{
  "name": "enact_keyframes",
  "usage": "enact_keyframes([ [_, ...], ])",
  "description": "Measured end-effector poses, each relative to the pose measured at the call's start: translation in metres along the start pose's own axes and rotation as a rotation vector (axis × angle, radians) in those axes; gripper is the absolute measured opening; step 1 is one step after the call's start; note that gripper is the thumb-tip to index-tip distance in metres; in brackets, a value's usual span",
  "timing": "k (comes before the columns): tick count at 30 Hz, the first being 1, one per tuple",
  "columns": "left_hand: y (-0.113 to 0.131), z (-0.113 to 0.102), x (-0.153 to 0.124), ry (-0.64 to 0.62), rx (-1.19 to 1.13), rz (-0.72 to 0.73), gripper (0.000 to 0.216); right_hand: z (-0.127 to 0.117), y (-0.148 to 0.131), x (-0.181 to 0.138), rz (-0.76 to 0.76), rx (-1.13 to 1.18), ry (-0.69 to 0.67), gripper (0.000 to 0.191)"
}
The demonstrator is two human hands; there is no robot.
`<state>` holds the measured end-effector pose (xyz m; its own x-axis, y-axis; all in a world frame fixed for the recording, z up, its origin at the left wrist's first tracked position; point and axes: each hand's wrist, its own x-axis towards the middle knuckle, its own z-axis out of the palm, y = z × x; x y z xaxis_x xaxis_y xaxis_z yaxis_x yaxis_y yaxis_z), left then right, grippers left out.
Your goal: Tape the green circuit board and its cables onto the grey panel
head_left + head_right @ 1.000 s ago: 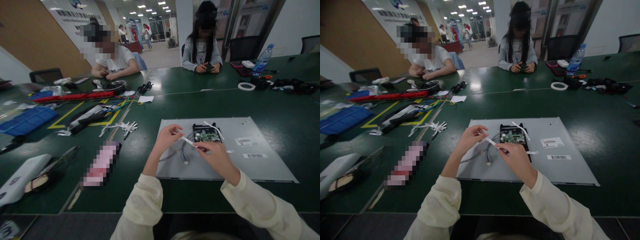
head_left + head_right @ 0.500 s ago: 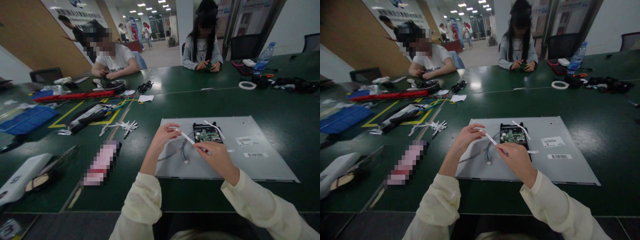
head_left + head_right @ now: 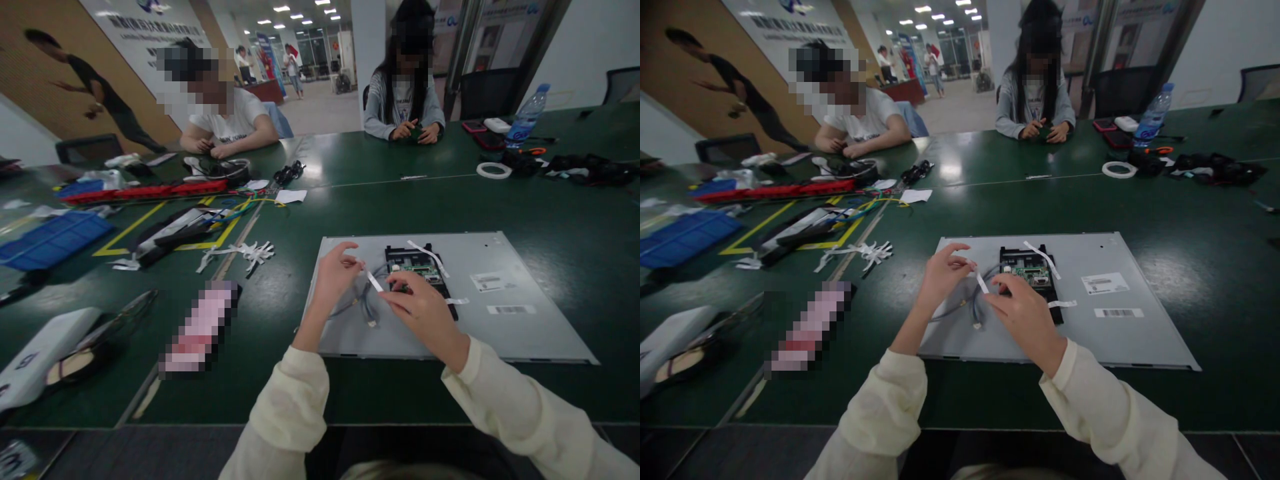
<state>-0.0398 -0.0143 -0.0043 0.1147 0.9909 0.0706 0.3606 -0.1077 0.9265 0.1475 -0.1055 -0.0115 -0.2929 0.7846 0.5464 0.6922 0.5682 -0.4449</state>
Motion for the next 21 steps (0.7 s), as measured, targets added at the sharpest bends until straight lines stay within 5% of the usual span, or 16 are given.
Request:
enact_keyframes([
  [9, 0.001, 0.009, -0.003, -0.095, 0.322, 0.175, 0.031, 0.016, -0.003, -0.002, -0.117, -0.053, -0.176, 0.023],
  [21, -0.003, 0.011, -0.001, -0.09, 0.55, 0.267, 0.023, 0.024, -0.003, -0.003, -0.139, -0.134, -0.158, 0.019],
])
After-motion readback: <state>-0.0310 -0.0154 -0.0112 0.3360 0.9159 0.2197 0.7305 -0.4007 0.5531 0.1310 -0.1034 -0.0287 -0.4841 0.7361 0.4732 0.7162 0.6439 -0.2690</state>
